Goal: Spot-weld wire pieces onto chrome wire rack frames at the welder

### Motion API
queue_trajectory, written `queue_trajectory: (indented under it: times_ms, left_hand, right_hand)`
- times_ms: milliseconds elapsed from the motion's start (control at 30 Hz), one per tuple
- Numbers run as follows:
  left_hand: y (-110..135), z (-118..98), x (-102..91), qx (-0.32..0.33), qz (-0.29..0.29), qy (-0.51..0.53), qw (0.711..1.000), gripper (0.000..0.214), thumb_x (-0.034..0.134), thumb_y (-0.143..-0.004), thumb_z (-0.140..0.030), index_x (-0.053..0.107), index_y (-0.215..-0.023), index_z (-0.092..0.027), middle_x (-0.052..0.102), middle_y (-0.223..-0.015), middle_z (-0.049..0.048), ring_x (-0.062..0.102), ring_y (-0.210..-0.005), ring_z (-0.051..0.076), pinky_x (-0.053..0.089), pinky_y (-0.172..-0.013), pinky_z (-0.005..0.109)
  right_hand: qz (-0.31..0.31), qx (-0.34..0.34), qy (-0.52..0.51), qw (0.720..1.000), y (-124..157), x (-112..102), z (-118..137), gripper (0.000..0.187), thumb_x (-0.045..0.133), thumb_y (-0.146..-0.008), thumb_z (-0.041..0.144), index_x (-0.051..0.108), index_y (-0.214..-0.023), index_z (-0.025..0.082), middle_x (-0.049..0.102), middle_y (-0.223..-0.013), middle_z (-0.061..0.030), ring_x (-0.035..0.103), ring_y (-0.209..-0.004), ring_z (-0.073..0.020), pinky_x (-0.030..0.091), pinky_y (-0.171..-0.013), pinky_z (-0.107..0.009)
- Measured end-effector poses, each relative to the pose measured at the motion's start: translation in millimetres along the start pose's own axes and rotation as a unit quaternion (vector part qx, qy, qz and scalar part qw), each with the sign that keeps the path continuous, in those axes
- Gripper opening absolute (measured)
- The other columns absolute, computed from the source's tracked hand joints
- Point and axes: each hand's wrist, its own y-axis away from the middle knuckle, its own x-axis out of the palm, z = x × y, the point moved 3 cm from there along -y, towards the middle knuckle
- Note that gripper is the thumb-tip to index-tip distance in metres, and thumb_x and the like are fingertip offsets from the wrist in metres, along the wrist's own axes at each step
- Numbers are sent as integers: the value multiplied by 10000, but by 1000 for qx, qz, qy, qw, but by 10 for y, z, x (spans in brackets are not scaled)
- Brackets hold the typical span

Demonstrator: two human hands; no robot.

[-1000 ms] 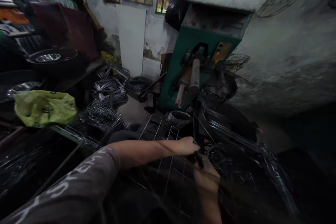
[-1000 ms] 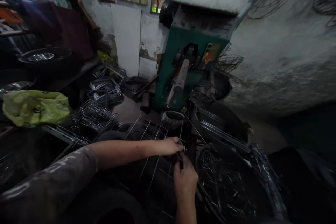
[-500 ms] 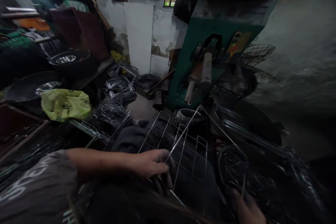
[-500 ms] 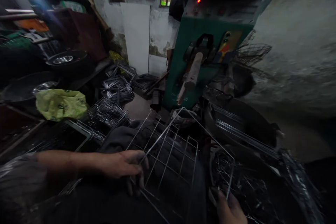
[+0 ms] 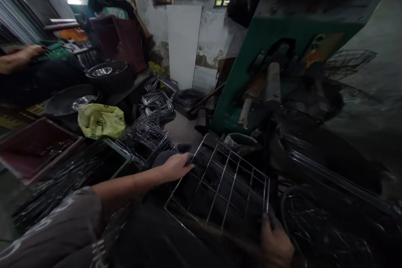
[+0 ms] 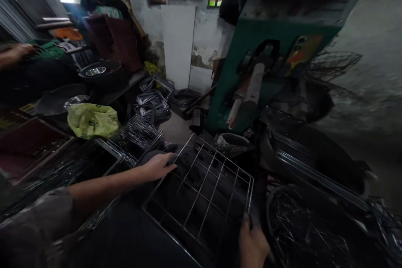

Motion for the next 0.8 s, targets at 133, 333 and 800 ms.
queue_trajectory:
  times_ms: [133, 333, 800]
  left_hand:
    - [-5, -93, -28, -13, 28, -93, 995, 354, 455, -918, -365, 573, -1162, -136, 685, -1033, 143, 653, -990, 288, 493, -859, 379]
    - [-37, -164, 3, -20, 33, -136, 990, 410, 423, -937, -352, 514, -1285, -155, 690, -1036, 139, 663, -968, 269, 492, -833, 347]
    - [-42, -82, 130, -30, 18, -224, 974, 496, 355, -961, -344, 426, -1420, -170, 709, -1002, 147, 690, -873, 266, 501, -748, 323]
  right_hand:
    - [-48, -22, 13, 999, 26, -38, -2, 725, 227, -822, 607, 616, -1163, 100, 663, -998, -193, 621, -925, -346, 484, -820, -447]
    - [-61, -25, -13, 998, 4, 1, 34, 643, 304, -822, 543, 636, -1136, 90, 657, -1028, -184, 612, -980, -322, 477, -869, -411]
    - [112, 44, -361, 925, -583, -138, 131, 504, 644, -591, 457, 632, -993, 153, 651, -1126, -126, 536, -1153, -301, 394, -1005, -406]
